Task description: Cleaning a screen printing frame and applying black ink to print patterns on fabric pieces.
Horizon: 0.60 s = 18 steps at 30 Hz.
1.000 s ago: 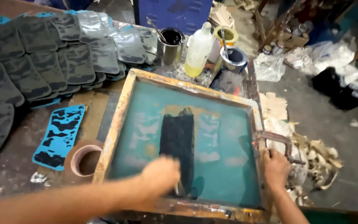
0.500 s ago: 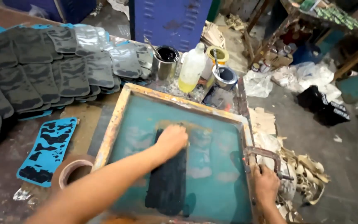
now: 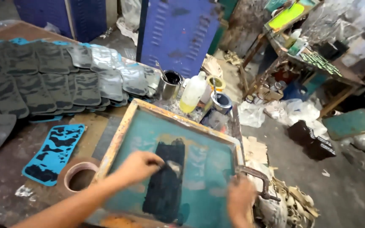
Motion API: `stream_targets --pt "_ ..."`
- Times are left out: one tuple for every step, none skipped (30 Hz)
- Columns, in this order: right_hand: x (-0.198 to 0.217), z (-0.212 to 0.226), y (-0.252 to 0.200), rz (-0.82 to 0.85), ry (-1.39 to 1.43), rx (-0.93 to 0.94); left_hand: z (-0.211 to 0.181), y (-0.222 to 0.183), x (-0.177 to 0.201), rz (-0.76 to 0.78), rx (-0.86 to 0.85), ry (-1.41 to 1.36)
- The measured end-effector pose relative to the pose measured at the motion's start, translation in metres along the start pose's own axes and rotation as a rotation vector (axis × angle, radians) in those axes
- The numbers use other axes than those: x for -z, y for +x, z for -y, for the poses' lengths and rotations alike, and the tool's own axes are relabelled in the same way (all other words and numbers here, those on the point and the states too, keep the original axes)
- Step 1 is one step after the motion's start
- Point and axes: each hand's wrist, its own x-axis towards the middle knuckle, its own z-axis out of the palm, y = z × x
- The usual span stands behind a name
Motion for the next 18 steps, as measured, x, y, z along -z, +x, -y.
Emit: stream_targets --pt "0.042 0.039 -0.01 -0.183 0.385 0.199 0.009 -0.005 0.017 -0.025 0.104 -0.301" --pt "0.089 0.072 -0.018 -0.375 0.768 0.39 0.018 -0.009 0.034 -0.052 0.208 -0.601" --pt "0.106 0.114 -0.032 -0.379 0.782 0.396 0.006 -0.017 0.053 -0.066 0.212 -0.595" --pt "0.124 0.155 -0.049 -0.294 0.939 0.501 -0.006 -0.027 0.072 -0.07 0.253 -0.795" --pt "0.142 0.2 -0.058 -0.216 1.099 0.626 -0.019 -0.036 0.095 -0.098 0.28 -0.996" --pt "0.151 0.227 -0.072 -0.233 1.117 0.655 -0.022 -0.039 0.105 -0.136 0.27 -0.989" --pt "0.161 0.253 -0.091 -0.239 1.111 0.851 -0.025 -0.047 0.113 -0.118 0.254 -1.062" --pt "0.17 0.277 -0.112 -0.248 1.096 1.048 -0.027 -0.053 0.121 -0.099 0.234 -1.133" --pt "0.188 0.277 -0.107 -0.256 1.109 1.064 -0.03 -0.061 0.128 -0.122 0.233 -1.127" --pt "0.204 0.276 -0.102 -0.229 1.109 1.148 -0.033 -0.068 0.134 -0.143 0.216 -1.144" --pt "0.219 0.271 -0.096 -0.197 1.095 1.225 -0.037 -0.071 0.136 -0.151 0.196 -1.168" --pt "0.226 0.273 -0.09 -0.202 1.097 1.235 -0.042 -0.078 0.145 -0.162 0.192 -1.167" --pt "0.233 0.27 -0.085 -0.155 1.057 1.288 -0.048 -0.084 0.149 -0.193 0.173 -1.179" --pt "0.238 0.267 -0.079 -0.108 1.016 1.341 -0.053 -0.088 0.154 -0.226 0.154 -1.19" --pt "0.254 0.262 -0.069 -0.104 1.019 1.323 -0.05 -0.09 0.166 -0.21 0.161 -1.185" --pt "0.268 0.258 -0.057 -0.071 0.964 1.327 -0.045 -0.089 0.178 -0.278 0.06 -1.198" --pt "0.279 0.248 -0.053 -0.015 0.907 1.329 -0.038 -0.091 0.182 -0.342 -0.027 -1.224" --pt "0.312 0.226 -0.029 0.013 0.908 1.312 -0.047 -0.095 0.191 -0.323 -0.004 -1.236"
